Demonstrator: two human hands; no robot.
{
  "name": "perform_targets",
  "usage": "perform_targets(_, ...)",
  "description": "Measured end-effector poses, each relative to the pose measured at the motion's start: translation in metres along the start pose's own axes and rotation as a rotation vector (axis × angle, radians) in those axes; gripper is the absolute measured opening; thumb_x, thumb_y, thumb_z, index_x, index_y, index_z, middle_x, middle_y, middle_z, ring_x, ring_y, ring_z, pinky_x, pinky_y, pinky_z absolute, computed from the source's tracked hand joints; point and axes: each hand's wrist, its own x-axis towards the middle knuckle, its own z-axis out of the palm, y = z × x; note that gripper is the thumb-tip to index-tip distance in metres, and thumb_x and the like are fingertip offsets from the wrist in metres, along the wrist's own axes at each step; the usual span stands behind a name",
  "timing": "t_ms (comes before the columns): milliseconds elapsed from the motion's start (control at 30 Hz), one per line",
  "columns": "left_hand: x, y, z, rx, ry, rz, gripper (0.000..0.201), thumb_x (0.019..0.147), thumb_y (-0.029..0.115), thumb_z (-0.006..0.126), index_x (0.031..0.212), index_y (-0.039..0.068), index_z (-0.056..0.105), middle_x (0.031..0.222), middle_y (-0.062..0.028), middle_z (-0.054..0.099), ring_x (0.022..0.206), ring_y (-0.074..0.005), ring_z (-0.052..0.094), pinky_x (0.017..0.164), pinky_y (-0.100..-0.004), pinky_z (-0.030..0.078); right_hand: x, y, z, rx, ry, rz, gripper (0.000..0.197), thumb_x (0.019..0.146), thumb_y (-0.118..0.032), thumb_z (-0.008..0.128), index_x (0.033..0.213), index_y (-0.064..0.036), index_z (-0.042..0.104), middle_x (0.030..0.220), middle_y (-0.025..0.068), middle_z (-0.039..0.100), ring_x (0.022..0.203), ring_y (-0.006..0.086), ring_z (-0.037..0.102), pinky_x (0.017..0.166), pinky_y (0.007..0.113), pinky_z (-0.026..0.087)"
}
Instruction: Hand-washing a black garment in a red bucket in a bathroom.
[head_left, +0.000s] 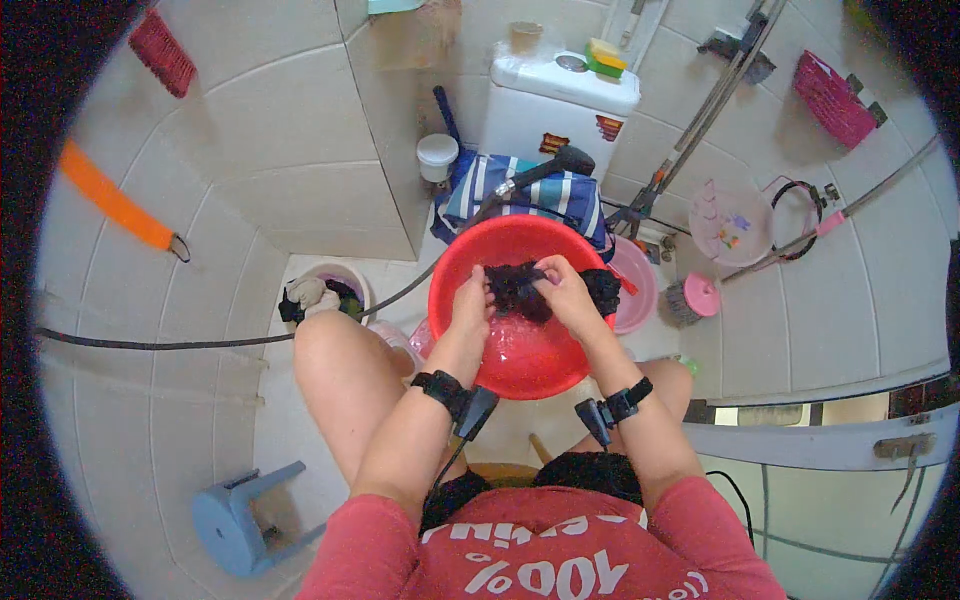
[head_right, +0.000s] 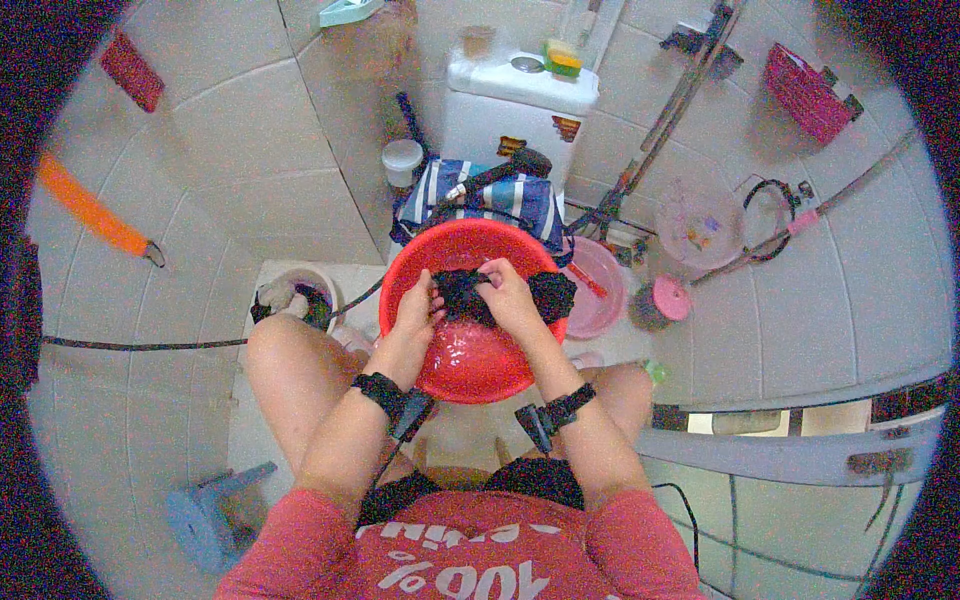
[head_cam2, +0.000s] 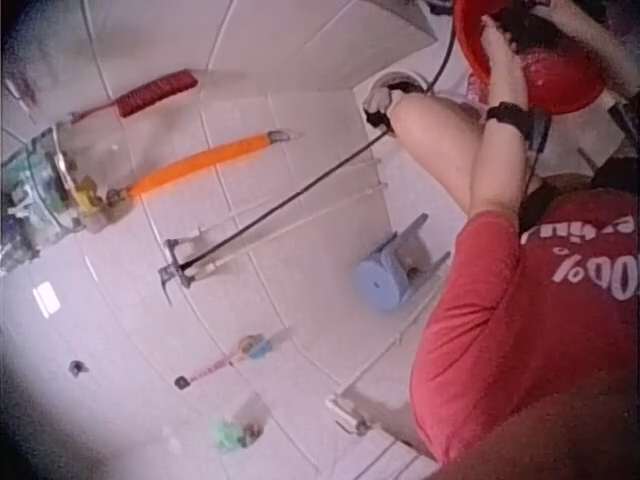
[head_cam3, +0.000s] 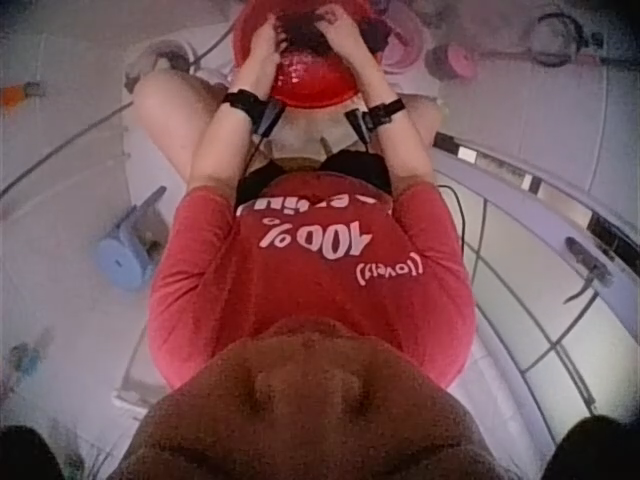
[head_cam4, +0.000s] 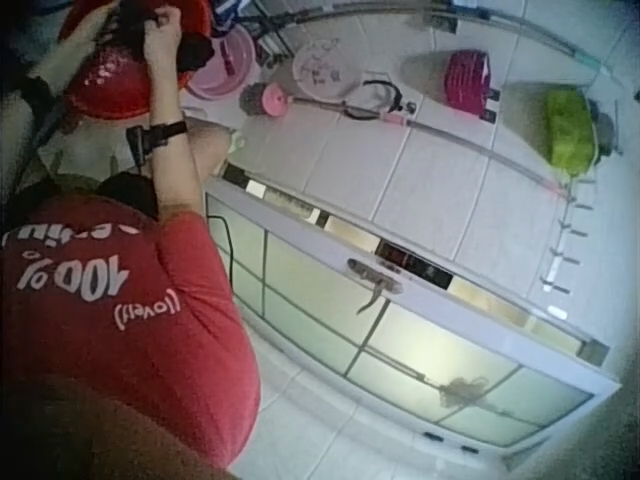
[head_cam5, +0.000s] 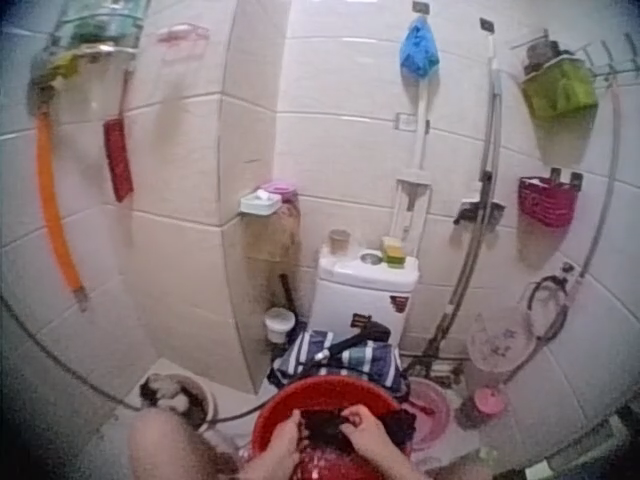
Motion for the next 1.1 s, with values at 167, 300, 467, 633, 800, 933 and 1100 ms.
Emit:
perform_targets(167, -0.039, -0.009, 0.038, -0.664, -0.331, -0.148, 0.057, 0.080, 0.063, 0.044, 0.092, 0.009, 0.056, 0.086, -0.0094, 0.059, 0.085, -0.0254, 0.056, 0.078, -0.0401, 0.044, -0.029, -0.059, 0.020, -0.056, -0.178, -0.050, 0.023, 0.077, -0.017, 0.062, 0.092, -0.0013, 0.055, 0.083, 0.0128, 0.060, 0.084, 0.0217, 0.058, 0.076, 0.033, 0.045)
perform_targets(300, -0.027, -0.022, 0.023, -0.843, -0.389, -0.047, 0.051, 0.082, 0.056, 0.042, 0.088, 0.008, 0.056, 0.087, -0.0116, 0.058, 0.088, -0.0264, 0.056, 0.080, -0.0398, 0.045, -0.017, -0.060, 0.047, -0.338, -0.220, -0.081, 0.030, 0.083, -0.037, 0.050, 0.096, -0.0116, 0.060, 0.091, 0.0152, 0.062, 0.088, 0.0331, 0.059, 0.075, 0.041, 0.046)
perform_targets(467, -0.022, -0.043, 0.038, -0.773, -0.445, -0.067, 0.036, 0.092, 0.035, 0.033, 0.104, 0.007, 0.053, 0.104, -0.0119, 0.056, 0.098, -0.0264, 0.054, 0.091, -0.0415, 0.041, 0.005, -0.005, 0.046, -0.622, 0.150, -0.304, 0.034, 0.081, -0.037, 0.055, 0.089, -0.0040, 0.060, 0.077, 0.0153, 0.061, 0.071, 0.0345, 0.057, 0.069, 0.041, 0.046)
perform_targets(633, 0.006, -0.067, 0.016, -1.006, -0.685, 0.041, 0.039, 0.093, 0.038, 0.031, 0.112, 0.009, 0.048, 0.110, -0.0103, 0.054, 0.102, -0.0241, 0.052, 0.093, -0.0394, 0.040, -0.023, -0.037, 0.050, -0.205, -0.020, -0.025, 0.032, 0.083, -0.036, 0.053, 0.096, -0.0073, 0.059, 0.096, 0.0152, 0.062, 0.093, 0.0310, 0.057, 0.081, 0.039, 0.043)
perform_targets(800, 0.002, -0.060, 0.035, -1.006, -0.842, 0.013, 0.038, 0.091, 0.035, 0.032, 0.112, 0.007, 0.049, 0.110, -0.0113, 0.055, 0.102, -0.0260, 0.052, 0.092, -0.0405, 0.040, -0.032, -0.045, 0.054, -0.190, -0.033, -0.375, 0.030, 0.085, -0.032, 0.048, 0.098, -0.0076, 0.060, 0.103, 0.0155, 0.060, 0.100, 0.0312, 0.054, 0.085, 0.038, 0.042)
perform_targets(933, -0.041, -0.036, 0.039, -0.852, -0.461, -0.217, 0.039, 0.089, 0.036, 0.035, 0.111, 0.007, 0.050, 0.111, -0.0118, 0.055, 0.101, -0.0277, 0.052, 0.091, -0.0418, 0.040, 0.003, -0.012, 0.040, -0.567, 0.114, -0.256, 0.033, 0.087, -0.031, 0.044, 0.096, -0.0032, 0.060, 0.098, 0.0163, 0.061, 0.093, 0.0323, 0.057, 0.081, 0.039, 0.043)
perform_targets(1100, -0.046, -0.024, 0.024, -0.811, -0.517, -0.130, 0.036, 0.091, 0.034, 0.033, 0.108, 0.009, 0.052, 0.106, -0.0101, 0.056, 0.099, -0.0245, 0.053, 0.088, -0.0396, 0.042, -0.039, -0.039, 0.063, -0.295, 0.045, -0.196, 0.032, 0.087, -0.033, 0.045, 0.102, -0.0079, 0.058, 0.099, 0.0170, 0.059, 0.091, 0.0340, 0.057, 0.079, 0.041, 0.044)
